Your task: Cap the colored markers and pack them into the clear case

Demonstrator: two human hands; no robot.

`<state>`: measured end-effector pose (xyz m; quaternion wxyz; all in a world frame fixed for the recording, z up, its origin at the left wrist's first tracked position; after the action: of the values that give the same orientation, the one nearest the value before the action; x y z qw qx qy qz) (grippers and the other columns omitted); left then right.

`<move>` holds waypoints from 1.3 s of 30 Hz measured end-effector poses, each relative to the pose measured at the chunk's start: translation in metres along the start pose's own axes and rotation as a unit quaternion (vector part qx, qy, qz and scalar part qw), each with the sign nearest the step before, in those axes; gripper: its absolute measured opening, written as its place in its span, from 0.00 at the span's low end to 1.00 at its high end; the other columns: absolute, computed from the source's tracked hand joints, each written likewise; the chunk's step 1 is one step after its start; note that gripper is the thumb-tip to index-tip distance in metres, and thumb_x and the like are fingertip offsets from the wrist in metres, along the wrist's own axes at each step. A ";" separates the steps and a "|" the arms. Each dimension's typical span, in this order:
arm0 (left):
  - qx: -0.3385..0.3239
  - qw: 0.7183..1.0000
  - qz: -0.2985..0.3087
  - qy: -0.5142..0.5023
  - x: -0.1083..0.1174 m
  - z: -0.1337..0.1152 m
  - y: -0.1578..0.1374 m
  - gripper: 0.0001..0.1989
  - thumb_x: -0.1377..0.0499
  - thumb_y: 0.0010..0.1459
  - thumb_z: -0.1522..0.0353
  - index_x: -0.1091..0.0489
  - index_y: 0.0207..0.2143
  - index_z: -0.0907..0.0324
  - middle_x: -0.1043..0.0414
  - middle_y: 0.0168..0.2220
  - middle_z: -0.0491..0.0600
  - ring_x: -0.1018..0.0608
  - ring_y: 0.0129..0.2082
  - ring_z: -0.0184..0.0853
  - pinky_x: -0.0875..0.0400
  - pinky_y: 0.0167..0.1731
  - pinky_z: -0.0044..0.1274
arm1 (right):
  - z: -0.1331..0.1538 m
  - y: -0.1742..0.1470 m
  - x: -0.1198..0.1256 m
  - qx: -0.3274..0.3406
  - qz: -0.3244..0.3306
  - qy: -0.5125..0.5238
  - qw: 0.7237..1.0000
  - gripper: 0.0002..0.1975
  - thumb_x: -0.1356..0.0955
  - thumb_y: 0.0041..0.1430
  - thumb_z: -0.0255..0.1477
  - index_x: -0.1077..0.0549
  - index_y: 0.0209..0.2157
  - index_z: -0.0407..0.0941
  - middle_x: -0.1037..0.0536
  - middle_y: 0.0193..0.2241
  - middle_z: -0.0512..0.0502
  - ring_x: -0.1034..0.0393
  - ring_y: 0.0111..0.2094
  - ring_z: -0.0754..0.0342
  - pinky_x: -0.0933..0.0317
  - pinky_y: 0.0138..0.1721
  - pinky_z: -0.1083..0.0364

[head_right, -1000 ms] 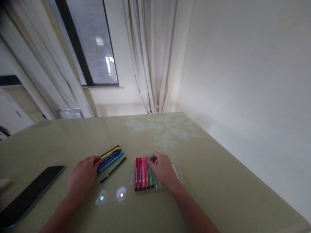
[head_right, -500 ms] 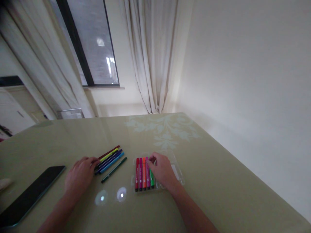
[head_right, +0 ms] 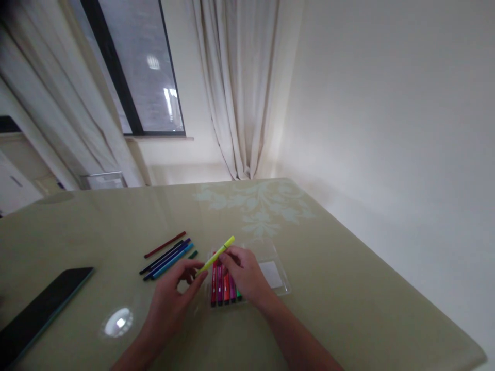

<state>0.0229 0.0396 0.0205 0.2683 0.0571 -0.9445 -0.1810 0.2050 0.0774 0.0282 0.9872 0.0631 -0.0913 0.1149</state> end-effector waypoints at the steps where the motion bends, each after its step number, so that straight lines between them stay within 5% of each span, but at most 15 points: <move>1: -0.006 1.000 0.011 -0.005 -0.003 -0.003 -0.002 0.10 0.39 0.62 0.59 0.25 0.40 0.54 0.25 0.33 0.45 0.24 0.30 0.34 0.29 0.32 0.24 | 0.000 0.000 0.000 -0.006 0.002 0.022 1.000 0.18 0.31 0.64 0.44 0.19 0.33 0.44 0.25 0.24 0.51 0.32 0.26 0.55 0.39 0.29 0.57; 10: -0.059 0.998 0.001 0.027 -0.006 -0.006 -0.006 0.02 0.40 0.61 0.68 0.28 0.37 0.55 0.29 0.33 0.44 0.27 0.29 0.32 0.30 0.31 0.23 | -0.011 0.003 -0.007 -0.052 0.023 0.167 0.984 0.24 0.25 0.55 0.47 0.19 0.43 0.43 0.18 0.33 0.45 0.24 0.32 0.52 0.34 0.36 0.54; 13: -0.090 0.994 0.025 0.055 -0.010 -0.008 -0.010 0.05 0.41 0.65 0.67 0.28 0.43 0.54 0.26 0.37 0.46 0.24 0.34 0.34 0.27 0.34 0.24 | -0.011 0.004 -0.001 -0.047 0.001 0.167 0.985 0.22 0.25 0.56 0.45 0.19 0.45 0.43 0.18 0.34 0.44 0.24 0.34 0.52 0.33 0.37 0.54; 17: -0.185 0.966 0.127 0.130 -0.022 -0.020 -0.021 0.24 0.40 0.65 0.62 0.36 0.62 0.50 0.26 0.56 0.51 0.24 0.54 0.41 0.27 0.54 0.34 | -0.014 0.013 0.035 -0.029 -0.065 0.094 0.993 0.20 0.27 0.55 0.42 0.19 0.44 0.43 0.19 0.31 0.47 0.25 0.30 0.54 0.36 0.30 0.57; 20: -0.242 0.928 0.210 0.190 -0.032 -0.024 -0.030 0.30 0.39 0.65 0.60 0.41 0.67 0.48 0.31 0.63 0.50 0.27 0.60 0.44 0.32 0.59 0.38 | -0.026 0.017 0.059 -0.062 -0.054 0.005 0.997 0.16 0.27 0.54 0.41 0.18 0.38 0.43 0.19 0.27 0.48 0.25 0.28 0.54 0.38 0.28 0.58; 26: -0.227 0.924 0.194 0.240 -0.030 -0.016 -0.026 0.26 0.38 0.64 0.57 0.34 0.62 0.54 0.26 0.58 0.53 0.25 0.55 0.46 0.31 0.58 0.41 | -0.043 0.011 0.050 -0.110 0.039 -0.069 0.991 0.13 0.29 0.57 0.36 0.18 0.39 0.43 0.18 0.27 0.47 0.25 0.27 0.54 0.35 0.28 0.57; 31: -0.260 0.902 0.237 0.250 -0.037 -0.025 -0.033 0.31 0.37 0.64 0.66 0.41 0.67 0.47 0.32 0.64 0.48 0.29 0.60 0.44 0.33 0.60 0.40 | -0.042 0.010 0.040 -0.077 -0.003 -0.186 0.980 0.08 0.27 0.54 0.29 0.19 0.37 0.42 0.19 0.27 0.47 0.25 0.28 0.53 0.35 0.32 0.56; 39: -0.260 0.890 0.252 0.278 -0.047 -0.018 -0.041 0.32 0.37 0.64 0.65 0.42 0.68 0.42 0.36 0.67 0.44 0.32 0.62 0.45 0.35 0.61 0.42 | -0.030 0.007 0.045 -0.078 -0.029 -0.278 0.957 0.07 0.27 0.55 0.24 0.24 0.37 0.43 0.20 0.30 0.48 0.27 0.31 0.54 0.38 0.34 0.57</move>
<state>0.0726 0.0059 -0.0033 0.5621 -0.2064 -0.7327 -0.3234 0.2510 0.0981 0.0087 0.9276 0.0175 -0.3689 0.0562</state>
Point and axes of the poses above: each hand's wrist, its own y-axis towards the middle knuckle, its own x-axis out of the back of the hand, z = x × y, the point moved 5 cm from there along y, towards the middle knuckle
